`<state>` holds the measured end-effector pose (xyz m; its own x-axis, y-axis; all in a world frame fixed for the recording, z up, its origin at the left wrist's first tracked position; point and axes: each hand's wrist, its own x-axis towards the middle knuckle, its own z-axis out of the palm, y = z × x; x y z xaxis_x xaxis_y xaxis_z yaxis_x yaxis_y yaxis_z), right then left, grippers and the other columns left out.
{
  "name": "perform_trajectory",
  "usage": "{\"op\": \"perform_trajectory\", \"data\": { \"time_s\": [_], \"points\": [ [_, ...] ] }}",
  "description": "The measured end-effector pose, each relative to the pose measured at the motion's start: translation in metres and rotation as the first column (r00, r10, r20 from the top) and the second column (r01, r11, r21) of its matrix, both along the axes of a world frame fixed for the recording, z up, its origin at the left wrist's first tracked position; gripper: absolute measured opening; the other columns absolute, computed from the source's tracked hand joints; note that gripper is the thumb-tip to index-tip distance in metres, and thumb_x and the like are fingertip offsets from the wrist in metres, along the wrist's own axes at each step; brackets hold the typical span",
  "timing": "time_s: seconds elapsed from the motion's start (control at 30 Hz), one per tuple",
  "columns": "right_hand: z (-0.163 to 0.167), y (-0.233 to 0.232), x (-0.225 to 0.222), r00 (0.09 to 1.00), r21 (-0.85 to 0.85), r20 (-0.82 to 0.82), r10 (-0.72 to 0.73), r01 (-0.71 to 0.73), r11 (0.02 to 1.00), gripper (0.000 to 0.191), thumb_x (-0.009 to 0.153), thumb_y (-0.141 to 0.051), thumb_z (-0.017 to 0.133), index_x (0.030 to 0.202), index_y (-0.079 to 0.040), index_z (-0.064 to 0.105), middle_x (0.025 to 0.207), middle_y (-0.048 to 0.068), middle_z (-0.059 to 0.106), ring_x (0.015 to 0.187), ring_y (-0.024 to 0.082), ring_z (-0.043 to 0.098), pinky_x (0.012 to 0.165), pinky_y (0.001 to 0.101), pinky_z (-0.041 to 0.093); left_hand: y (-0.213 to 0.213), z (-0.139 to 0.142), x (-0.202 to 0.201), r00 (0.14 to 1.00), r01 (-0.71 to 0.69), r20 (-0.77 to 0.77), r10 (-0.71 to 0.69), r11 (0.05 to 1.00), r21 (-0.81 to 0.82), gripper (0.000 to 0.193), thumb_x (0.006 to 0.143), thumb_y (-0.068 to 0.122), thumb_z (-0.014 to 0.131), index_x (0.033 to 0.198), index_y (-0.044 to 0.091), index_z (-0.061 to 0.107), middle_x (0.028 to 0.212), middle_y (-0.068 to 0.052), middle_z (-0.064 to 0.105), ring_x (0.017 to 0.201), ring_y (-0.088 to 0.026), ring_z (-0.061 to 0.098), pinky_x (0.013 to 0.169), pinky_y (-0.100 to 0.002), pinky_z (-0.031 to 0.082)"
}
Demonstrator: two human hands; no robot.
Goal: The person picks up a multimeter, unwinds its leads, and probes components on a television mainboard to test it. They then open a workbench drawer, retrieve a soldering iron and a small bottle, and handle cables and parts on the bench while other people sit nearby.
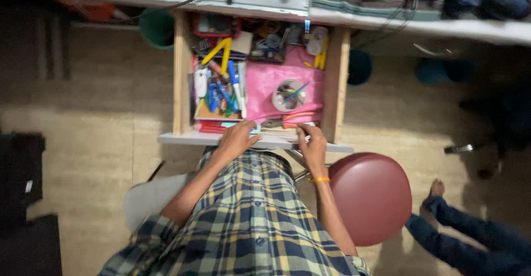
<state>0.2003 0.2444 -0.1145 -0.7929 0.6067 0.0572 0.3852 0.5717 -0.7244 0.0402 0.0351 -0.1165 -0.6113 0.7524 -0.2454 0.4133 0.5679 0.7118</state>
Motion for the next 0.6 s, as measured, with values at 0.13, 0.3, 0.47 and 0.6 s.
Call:
{"op": "perform_trajectory", "data": {
  "time_s": [0.13, 0.3, 0.47, 0.6],
  "points": [
    [-0.002, 0.014, -0.019, 0.996, -0.129, 0.046, 0.073, -0.066, 0.989, 0.021, 0.098, -0.017, 0.067, 0.112, -0.005, 0.076, 0.099, 0.013, 0.076, 0.082, 0.022, 0.072, 0.072, 0.0363, 0.055, -0.003, -0.016, -0.007, 0.999, -0.016, 0.037, 0.015, 1.000, 0.019, 0.033, 0.086, 0.028, 0.077, 0.109, 0.005, 0.068, 0.102, -0.018, 0.071, 0.096, -0.040, 0.068, 0.079, -0.052, 0.052],
    [-0.011, 0.017, -0.041, 0.956, -0.155, 0.176, 0.236, -0.210, 0.965, 0.025, 0.096, -0.022, 0.066, 0.116, -0.009, 0.076, 0.088, 0.012, 0.076, 0.074, 0.019, 0.072, 0.064, 0.0353, 0.055, -0.008, -0.023, -0.024, 0.999, -0.039, 0.031, 0.038, 0.998, 0.046, 0.030, 0.088, 0.029, 0.076, 0.101, 0.003, 0.068, 0.098, -0.019, 0.072, 0.097, -0.041, 0.068, 0.080, -0.052, 0.053],
    [-0.027, 0.011, -0.069, 0.904, -0.151, 0.237, 0.356, -0.327, 0.933, 0.032, 0.093, -0.026, 0.070, 0.119, -0.008, 0.072, 0.090, 0.017, 0.075, 0.074, 0.024, 0.074, 0.067, 0.0371, 0.058, -0.010, -0.016, -0.049, 0.997, -0.066, 0.032, 0.066, 0.998, 0.000, 0.030, 0.086, 0.027, 0.075, 0.102, 0.003, 0.069, 0.098, -0.022, 0.072, 0.095, -0.043, 0.069, 0.081, -0.054, 0.054],
    [-0.036, 0.010, -0.110, 0.832, -0.194, 0.365, 0.418, -0.372, 0.908, 0.031, 0.091, -0.026, 0.070, 0.116, -0.008, 0.074, 0.086, 0.018, 0.076, 0.074, 0.027, 0.075, 0.066, 0.0396, 0.057, -0.009, -0.015, -0.082, 0.999, -0.039, 0.015, 0.040, 0.997, -0.059, 0.034, 0.089, 0.033, 0.075, 0.101, 0.002, 0.069, 0.096, -0.024, 0.071, 0.096, -0.044, 0.069, 0.081, -0.055, 0.055]
  ]
}}
